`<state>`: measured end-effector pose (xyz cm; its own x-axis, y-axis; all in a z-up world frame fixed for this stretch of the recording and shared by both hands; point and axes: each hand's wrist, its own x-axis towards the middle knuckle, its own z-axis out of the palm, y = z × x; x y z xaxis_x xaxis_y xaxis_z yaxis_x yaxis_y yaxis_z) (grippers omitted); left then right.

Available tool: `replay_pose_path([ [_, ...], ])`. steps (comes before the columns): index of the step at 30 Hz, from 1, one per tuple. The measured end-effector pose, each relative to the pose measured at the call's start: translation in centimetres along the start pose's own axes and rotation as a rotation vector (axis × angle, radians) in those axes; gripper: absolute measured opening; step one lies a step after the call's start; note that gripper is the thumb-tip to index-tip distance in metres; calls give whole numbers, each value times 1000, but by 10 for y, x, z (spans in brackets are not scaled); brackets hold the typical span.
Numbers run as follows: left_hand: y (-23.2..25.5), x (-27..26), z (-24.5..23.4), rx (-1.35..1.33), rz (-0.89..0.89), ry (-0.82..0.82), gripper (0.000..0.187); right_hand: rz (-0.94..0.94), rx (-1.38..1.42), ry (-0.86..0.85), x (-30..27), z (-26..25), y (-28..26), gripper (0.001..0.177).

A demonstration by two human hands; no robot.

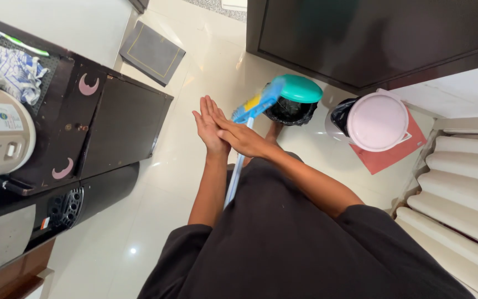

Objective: Organizing cleaning supplies, wiping down a chair with a cloth, and disposing of trash.

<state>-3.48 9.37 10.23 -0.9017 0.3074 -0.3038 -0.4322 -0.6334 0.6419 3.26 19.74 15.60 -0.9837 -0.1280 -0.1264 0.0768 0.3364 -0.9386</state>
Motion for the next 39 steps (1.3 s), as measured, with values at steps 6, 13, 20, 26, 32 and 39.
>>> replay_pose_path([
  [6,10,-1,11,-96,61,-81,73,73,-149,20,-13,-16,-33,53],
  [13,11,-14,39,-189,-60,-288,63,-187,25,313,6,-45,-23,27],
  [20,16,-19,51,-205,-69,-309,60,-177,-138,550,-5,-55,-41,47],
  [26,-5,-19,54,-145,-39,-298,58,-118,-30,624,28,-20,34,55],
  [32,-2,-14,42,125,-15,-30,67,110,257,195,23,35,26,76],
  [39,-28,3,14,115,11,-83,69,227,635,137,53,68,63,73],
])
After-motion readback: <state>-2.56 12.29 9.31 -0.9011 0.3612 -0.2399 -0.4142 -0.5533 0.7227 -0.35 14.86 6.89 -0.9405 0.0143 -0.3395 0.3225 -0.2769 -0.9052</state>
